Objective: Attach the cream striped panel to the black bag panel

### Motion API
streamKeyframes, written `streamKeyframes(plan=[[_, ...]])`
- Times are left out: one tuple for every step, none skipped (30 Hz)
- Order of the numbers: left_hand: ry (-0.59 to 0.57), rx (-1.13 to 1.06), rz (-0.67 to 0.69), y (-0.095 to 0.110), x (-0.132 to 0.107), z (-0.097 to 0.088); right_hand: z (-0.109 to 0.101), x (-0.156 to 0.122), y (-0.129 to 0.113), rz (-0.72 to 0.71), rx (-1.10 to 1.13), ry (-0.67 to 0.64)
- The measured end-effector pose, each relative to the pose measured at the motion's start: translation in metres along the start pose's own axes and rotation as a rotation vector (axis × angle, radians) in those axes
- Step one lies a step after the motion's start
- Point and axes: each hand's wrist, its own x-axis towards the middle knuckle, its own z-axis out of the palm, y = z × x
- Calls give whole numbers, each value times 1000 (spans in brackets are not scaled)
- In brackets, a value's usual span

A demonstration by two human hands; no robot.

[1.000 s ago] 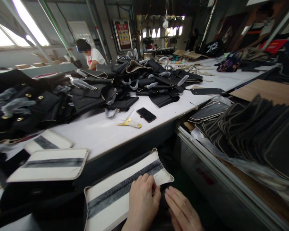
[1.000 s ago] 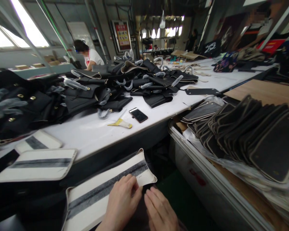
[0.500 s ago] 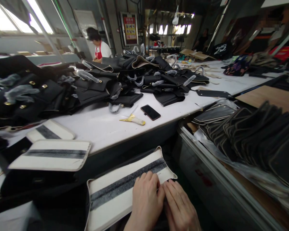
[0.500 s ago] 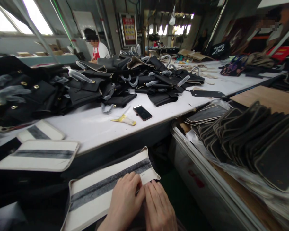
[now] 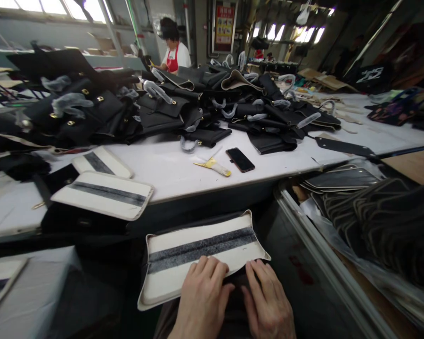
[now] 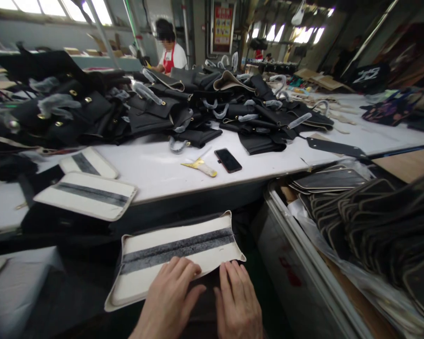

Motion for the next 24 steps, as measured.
streamKeyframes(plan=[[-2, 7, -6, -4, -3, -1, 1, 0, 0, 1, 5, 1], [6, 11, -6, -8, -5, 0, 2, 0, -1, -2, 9, 6], [22, 14, -1, -11, -7, 2, 2, -1, -1, -5, 12, 11], [37, 16, 8, -14, -7, 4, 3, -1, -1, -7, 15, 19], [56, 19, 17, -16, -7, 7, 4, -2, -2, -11, 21, 28], [75, 23, 21, -18, -6, 9, 4, -2, -2, -14, 28, 36], [89, 28, 22, -18, -5, 11, 4, -1, -3, -17, 38, 39], [97, 34, 21, -19, -4, 12, 4, 0, -3, -22, 48, 40], [103, 40, 20, -18, -3, 13, 4, 1, -4, -26, 58, 43], [107, 46, 18, -17, -3, 13, 4, 2, -5, -30, 67, 47], [111, 55, 15, -16, -2, 12, 4, 3, -6, -35, 76, 52], [116, 68, 13, -15, -1, 12, 5, 5, -7, -40, 85, 59], [124, 84, 9, -14, -1, 11, 6, 6, -9, -46, 93, 65], [133, 101, 5, -13, 0, 11, 7, 6, -11, -52, 101, 71], [141, 118, 2, -12, 1, 11, 8, 7, -14, -57, 110, 75], [150, 134, 0, -11, 2, 12, 10, 7, -17, -61, 118, 78], [155, 146, -2, -11, 3, 12, 12, 7, -19, -65, 125, 80], [157, 153, -5, -11, 3, 13, 15, 6, -22, -71, 130, 78], [155, 156, -7, -11, 4, 14, 17, 6, -25, -77, 134, 78], [149, 153, -6, -12, 4, 14, 19, 6, -27, -86, 136, 77], [139, 140, 1, -13, 3, 14, 20, 6, -29, -92, 135, 78], [129, 114, 13, -15, 2, 12, 21, 6, -30, -99, 133, 78], [127, 75, 30, -17, -1, 11, 22, 6, -31, -105, 131, 80], [135, 29, 50, -20, -5, 8, 22, 6, -31, -108, 127, 82]])
